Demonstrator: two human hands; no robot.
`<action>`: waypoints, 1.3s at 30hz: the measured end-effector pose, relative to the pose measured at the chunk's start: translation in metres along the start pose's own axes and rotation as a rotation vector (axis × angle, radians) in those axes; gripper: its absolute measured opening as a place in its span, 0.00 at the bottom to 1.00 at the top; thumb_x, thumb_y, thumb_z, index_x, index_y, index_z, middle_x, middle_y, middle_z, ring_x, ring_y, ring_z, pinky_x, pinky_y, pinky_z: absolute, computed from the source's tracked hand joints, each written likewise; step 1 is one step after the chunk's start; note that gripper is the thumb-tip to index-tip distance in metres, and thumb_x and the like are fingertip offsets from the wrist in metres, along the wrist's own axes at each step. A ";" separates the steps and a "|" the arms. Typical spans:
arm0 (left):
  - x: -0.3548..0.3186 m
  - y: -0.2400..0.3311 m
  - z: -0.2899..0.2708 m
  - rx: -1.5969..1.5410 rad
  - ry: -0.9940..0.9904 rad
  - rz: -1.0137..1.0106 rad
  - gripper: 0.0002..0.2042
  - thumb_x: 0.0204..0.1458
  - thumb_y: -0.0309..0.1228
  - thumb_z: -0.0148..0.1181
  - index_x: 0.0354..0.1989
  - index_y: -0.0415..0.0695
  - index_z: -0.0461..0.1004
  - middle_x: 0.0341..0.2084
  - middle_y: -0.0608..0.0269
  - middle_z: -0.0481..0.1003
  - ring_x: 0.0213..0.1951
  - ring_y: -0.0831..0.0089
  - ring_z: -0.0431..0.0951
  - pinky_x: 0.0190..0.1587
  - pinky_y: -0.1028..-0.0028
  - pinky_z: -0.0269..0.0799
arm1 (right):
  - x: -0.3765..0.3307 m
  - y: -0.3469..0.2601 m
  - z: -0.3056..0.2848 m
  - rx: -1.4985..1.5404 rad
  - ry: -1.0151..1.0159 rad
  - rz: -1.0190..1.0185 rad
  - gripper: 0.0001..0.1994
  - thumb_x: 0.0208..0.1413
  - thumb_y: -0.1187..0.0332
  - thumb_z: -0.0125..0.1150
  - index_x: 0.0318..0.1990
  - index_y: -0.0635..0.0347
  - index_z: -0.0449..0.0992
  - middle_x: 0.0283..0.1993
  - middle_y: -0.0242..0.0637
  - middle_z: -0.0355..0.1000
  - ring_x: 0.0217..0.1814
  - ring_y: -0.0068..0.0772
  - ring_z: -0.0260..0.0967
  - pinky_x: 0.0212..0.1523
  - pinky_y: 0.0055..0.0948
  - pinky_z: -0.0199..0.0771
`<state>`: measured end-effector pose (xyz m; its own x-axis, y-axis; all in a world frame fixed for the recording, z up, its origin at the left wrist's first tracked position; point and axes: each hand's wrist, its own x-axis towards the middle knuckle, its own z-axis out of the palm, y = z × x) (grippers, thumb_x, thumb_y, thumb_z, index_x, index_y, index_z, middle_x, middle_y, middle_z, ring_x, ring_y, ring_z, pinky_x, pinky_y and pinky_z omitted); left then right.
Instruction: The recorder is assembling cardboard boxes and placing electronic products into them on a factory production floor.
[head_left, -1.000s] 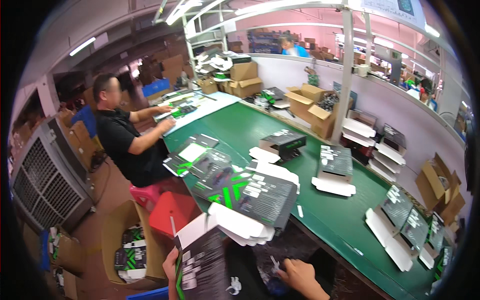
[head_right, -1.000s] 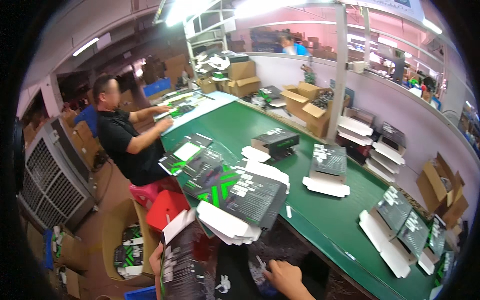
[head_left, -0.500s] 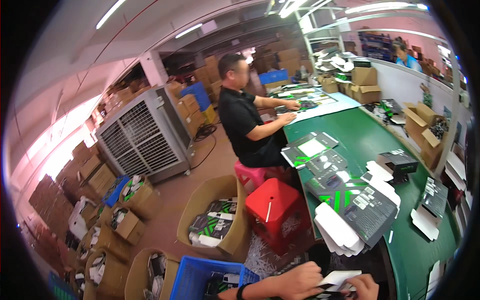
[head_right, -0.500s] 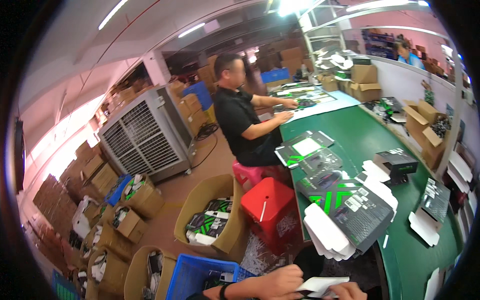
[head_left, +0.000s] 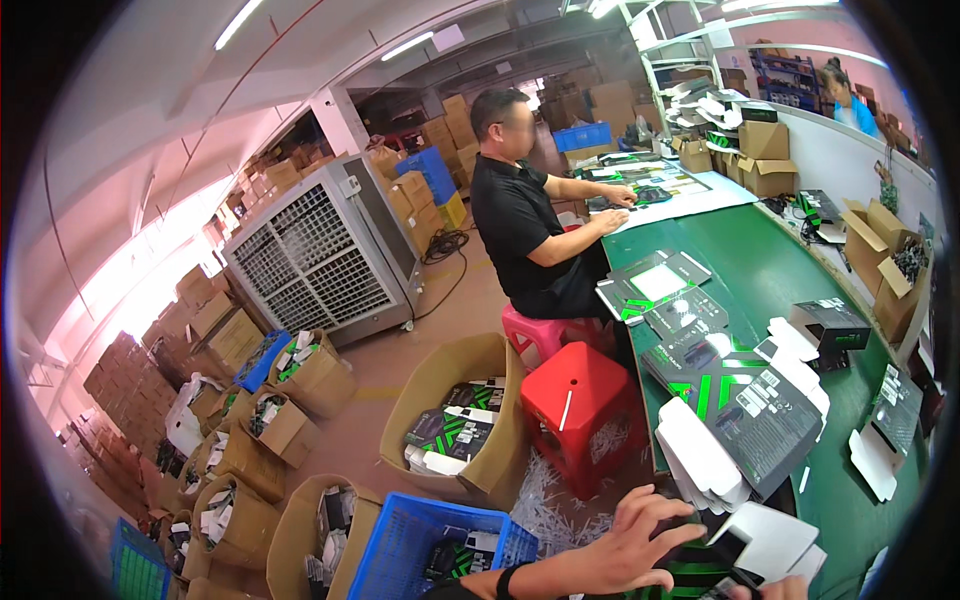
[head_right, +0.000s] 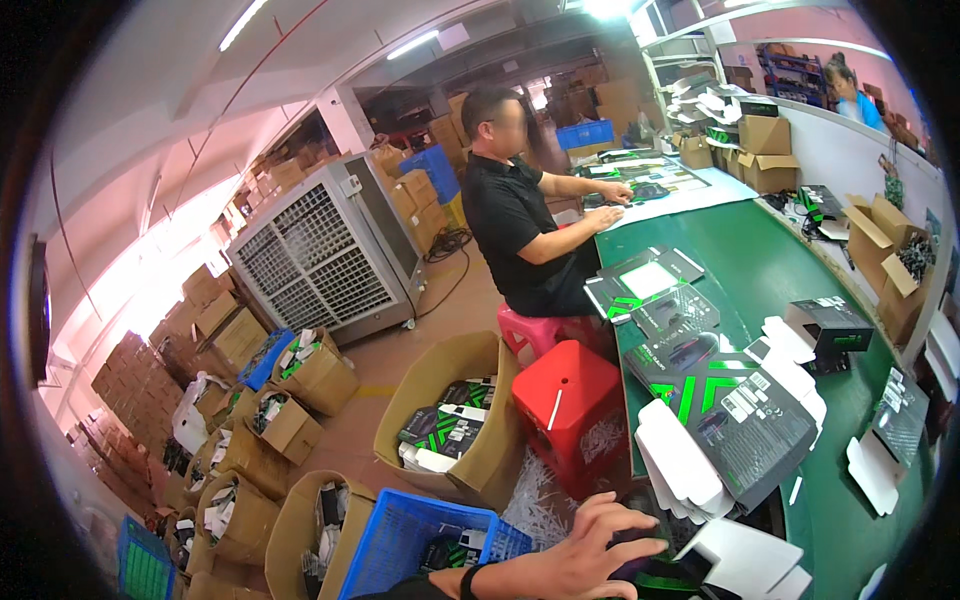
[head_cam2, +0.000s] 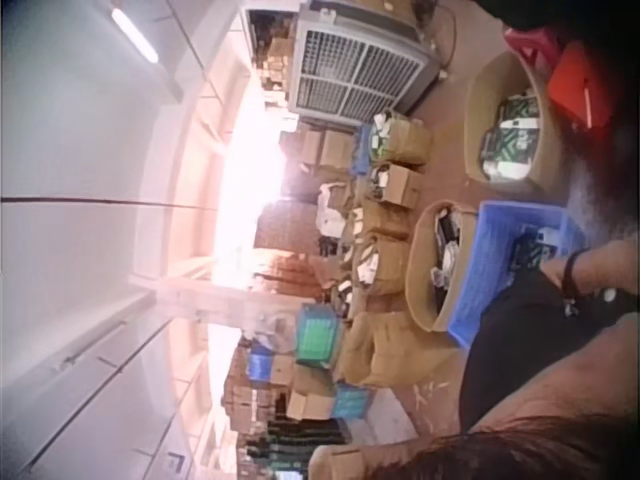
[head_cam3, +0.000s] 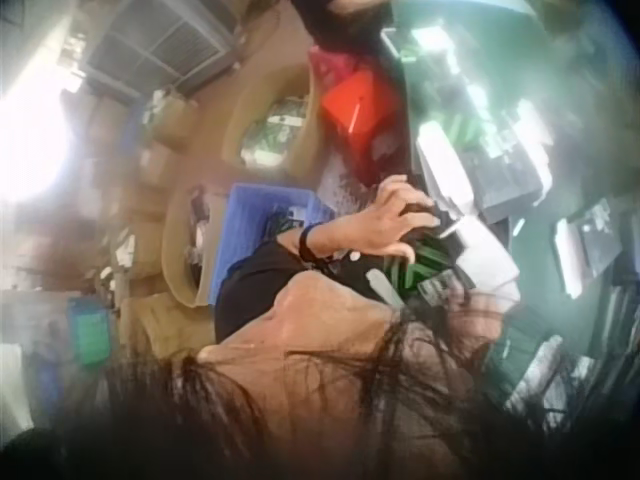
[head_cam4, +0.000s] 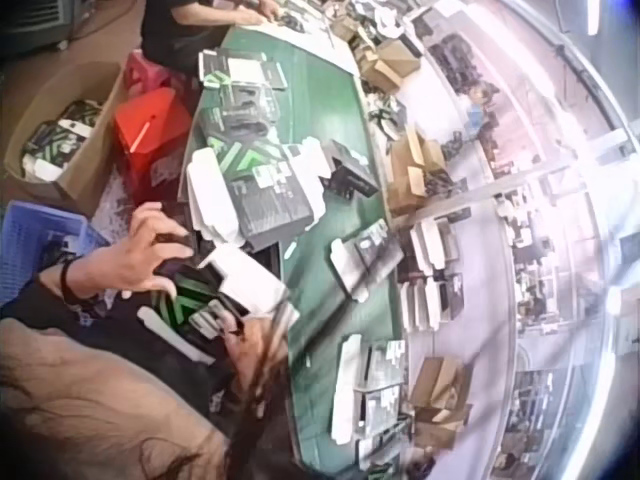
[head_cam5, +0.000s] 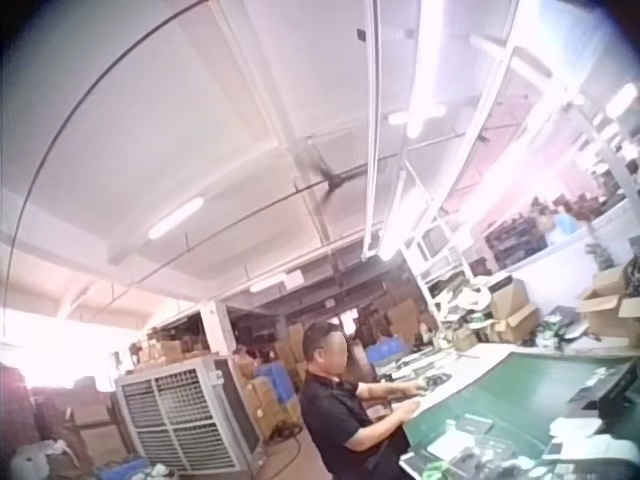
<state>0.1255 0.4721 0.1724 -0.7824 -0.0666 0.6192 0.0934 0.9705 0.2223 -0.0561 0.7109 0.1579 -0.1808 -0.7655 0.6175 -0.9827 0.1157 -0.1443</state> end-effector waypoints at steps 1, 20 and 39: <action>-0.006 0.003 0.001 0.011 0.006 -0.012 0.37 0.44 0.56 0.70 0.57 0.43 0.69 0.52 0.52 0.65 0.53 0.54 0.62 0.60 0.50 0.54 | 0.011 -0.003 -0.010 0.009 -0.001 -0.015 0.18 0.54 0.61 0.71 0.46 0.64 0.80 0.38 0.42 0.79 0.32 0.41 0.77 0.35 0.39 0.80; -0.075 0.008 0.014 -1.457 -0.076 -1.038 0.20 0.58 0.27 0.65 0.58 0.42 0.70 0.41 0.65 0.77 0.42 0.78 0.76 0.41 0.73 0.75 | 0.025 -0.044 0.074 0.623 0.307 0.044 0.18 0.55 0.60 0.70 0.46 0.62 0.78 0.38 0.41 0.77 0.35 0.39 0.76 0.38 0.36 0.78; -0.073 -0.006 0.067 -1.563 -0.201 -1.032 0.18 0.56 0.25 0.67 0.54 0.40 0.72 0.37 0.63 0.78 0.39 0.76 0.77 0.39 0.74 0.75 | -0.105 0.022 0.091 0.930 -0.335 0.855 0.31 0.54 0.70 0.68 0.64 0.64 0.63 0.48 0.42 0.74 0.51 0.31 0.70 0.55 0.29 0.70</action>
<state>0.1409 0.4871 0.0754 -0.9301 -0.2719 -0.2470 -0.0863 -0.4917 0.8664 -0.0553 0.7362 0.0199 -0.5799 -0.8031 -0.1368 -0.1439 0.2663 -0.9531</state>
